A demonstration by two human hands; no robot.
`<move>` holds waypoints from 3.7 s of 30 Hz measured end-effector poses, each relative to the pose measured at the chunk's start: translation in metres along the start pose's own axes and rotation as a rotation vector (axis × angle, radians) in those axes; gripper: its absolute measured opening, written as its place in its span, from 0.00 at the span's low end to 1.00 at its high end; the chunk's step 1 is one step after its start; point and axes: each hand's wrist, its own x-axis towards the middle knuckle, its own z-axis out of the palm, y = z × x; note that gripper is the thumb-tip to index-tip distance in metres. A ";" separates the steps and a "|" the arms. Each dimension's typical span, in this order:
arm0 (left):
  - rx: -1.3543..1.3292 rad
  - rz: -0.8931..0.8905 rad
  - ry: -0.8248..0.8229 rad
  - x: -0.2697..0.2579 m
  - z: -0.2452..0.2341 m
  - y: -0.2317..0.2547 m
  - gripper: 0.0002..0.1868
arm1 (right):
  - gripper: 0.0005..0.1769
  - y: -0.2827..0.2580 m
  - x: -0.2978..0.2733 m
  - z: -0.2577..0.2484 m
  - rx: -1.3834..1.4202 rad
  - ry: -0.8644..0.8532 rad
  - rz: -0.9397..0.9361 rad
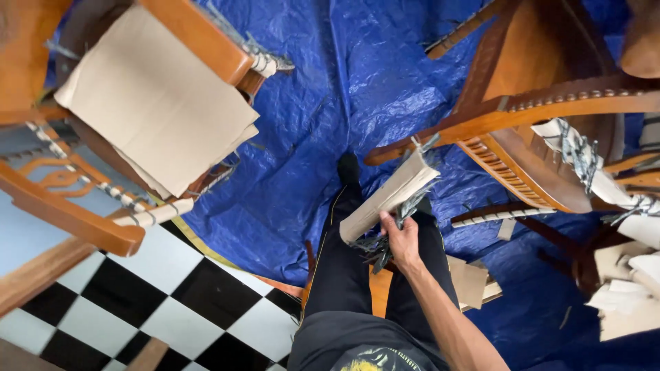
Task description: Wrapping the legs of wooden chairs with protective paper and securing them with plastic ties for shipping.
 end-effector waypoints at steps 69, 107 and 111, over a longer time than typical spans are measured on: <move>0.037 1.385 -0.611 0.473 0.362 0.379 0.37 | 0.09 0.147 0.217 0.047 0.478 1.304 -0.611; 0.113 1.566 -0.691 0.496 0.400 0.396 0.46 | 0.16 0.170 0.236 0.117 0.140 1.169 -0.865; -0.119 1.524 -0.768 0.468 0.405 0.448 0.40 | 0.14 0.187 0.248 0.106 0.185 1.034 -0.828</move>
